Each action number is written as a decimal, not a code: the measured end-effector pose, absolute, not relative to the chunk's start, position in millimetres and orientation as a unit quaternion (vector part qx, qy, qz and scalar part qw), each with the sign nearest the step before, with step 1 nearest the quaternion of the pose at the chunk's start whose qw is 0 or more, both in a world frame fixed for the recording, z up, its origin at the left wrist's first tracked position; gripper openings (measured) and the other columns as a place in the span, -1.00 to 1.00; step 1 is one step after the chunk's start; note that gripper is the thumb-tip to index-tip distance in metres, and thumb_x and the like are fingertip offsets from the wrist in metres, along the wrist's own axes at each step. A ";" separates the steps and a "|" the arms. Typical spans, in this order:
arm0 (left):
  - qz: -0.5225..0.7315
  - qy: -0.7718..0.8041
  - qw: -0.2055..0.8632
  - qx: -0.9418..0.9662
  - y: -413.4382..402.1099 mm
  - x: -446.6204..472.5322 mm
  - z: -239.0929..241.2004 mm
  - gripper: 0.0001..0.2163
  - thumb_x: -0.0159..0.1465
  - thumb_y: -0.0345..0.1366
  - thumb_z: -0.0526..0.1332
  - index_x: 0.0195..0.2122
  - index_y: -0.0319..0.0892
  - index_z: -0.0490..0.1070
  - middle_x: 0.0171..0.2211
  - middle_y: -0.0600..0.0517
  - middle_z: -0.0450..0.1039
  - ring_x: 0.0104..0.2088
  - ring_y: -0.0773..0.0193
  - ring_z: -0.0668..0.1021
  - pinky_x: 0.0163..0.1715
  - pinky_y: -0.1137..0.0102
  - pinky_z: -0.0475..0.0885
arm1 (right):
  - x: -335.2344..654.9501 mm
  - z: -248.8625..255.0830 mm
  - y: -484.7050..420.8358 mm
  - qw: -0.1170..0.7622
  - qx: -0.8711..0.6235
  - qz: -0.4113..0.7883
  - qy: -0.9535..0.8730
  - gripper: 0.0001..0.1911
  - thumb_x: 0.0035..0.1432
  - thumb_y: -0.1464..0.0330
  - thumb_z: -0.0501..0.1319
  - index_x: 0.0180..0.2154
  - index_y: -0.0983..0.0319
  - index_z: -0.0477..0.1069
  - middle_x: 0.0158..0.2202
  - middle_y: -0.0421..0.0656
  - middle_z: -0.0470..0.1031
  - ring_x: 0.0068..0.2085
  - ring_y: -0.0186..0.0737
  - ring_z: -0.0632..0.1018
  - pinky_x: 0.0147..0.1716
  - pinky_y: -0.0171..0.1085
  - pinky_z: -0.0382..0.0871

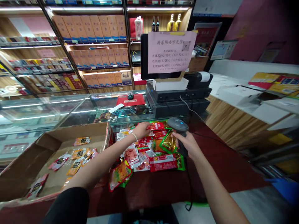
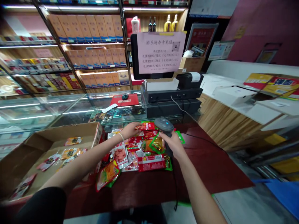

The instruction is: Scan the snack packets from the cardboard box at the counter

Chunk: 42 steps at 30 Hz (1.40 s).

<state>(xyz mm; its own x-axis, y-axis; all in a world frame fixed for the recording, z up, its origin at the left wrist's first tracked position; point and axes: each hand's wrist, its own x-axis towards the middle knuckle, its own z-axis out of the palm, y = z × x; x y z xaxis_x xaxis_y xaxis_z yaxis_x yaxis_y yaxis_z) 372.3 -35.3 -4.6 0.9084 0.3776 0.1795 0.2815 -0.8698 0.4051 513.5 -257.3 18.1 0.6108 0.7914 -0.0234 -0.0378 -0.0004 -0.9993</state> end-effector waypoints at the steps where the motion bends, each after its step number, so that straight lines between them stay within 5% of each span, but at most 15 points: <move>1: 0.128 0.178 0.191 0.957 -32.9 365.3 3.3 -0.66 0.22 -0.34 0.21 0.04 -0.23 0.45 0.01 -0.13 0.49 0.03 0.10 0.50 0.09 0.28 0.35 | 510.3 18.8 -253.5 0.638 -0.628 0.327 -0.304 -0.62 -0.03 0.11 0.37 -0.33 0.24 0.37 -0.69 -0.27 0.39 -0.72 -0.37 0.31 -0.73 -0.37 0.18; 10: 0.185 0.258 0.235 0.919 -2.0 242.2 55.1 -0.74 0.26 -0.27 0.17 -0.05 -0.14 0.50 -0.04 -0.01 0.55 -0.06 0.19 0.56 -0.02 0.32 0.42 | 447.8 36.6 -206.5 0.561 -0.624 0.391 -0.379 -0.62 -0.01 0.09 0.35 -0.35 0.24 0.37 -0.76 -0.29 0.33 -0.73 -0.36 0.32 -0.71 -0.38 0.21; 25: 0.197 0.475 0.302 0.803 29.1 3.0 6.4 -0.71 0.19 -0.12 0.20 -0.17 -0.18 0.48 -0.22 -0.02 0.57 -0.22 0.22 0.58 -0.18 0.38 0.44 | 303.7 36.1 -92.4 0.435 -0.557 0.498 -0.503 -0.70 0.01 0.13 0.31 -0.43 0.22 0.35 -0.76 -0.28 0.32 -0.74 -0.35 0.31 -0.74 -0.35 0.19; 37: 0.086 0.499 0.300 0.809 24.2 -40.9 -27.8 -0.81 0.16 -0.23 0.20 -0.23 -0.16 0.46 -0.37 0.03 0.52 -0.37 0.27 0.51 -0.32 0.42 0.35 | 242.9 19.5 -42.6 0.367 -0.555 0.522 -0.534 -0.72 -0.03 0.19 0.38 -0.40 0.19 0.36 -0.75 -0.26 0.36 -0.73 -0.31 0.35 -0.75 -0.33 0.19; 42: -0.050 0.406 0.315 0.856 10.2 -37.7 -38.0 -0.75 0.06 -0.32 0.31 -0.20 -0.15 0.46 -0.25 -0.03 0.50 -0.27 0.20 0.51 -0.27 0.41 0.33 | 244.4 10.8 -38.1 0.337 -0.558 0.518 -0.554 -0.75 0.03 0.19 0.34 -0.35 0.20 0.39 -0.72 -0.24 0.38 -0.71 -0.29 0.37 -0.73 -0.32 0.22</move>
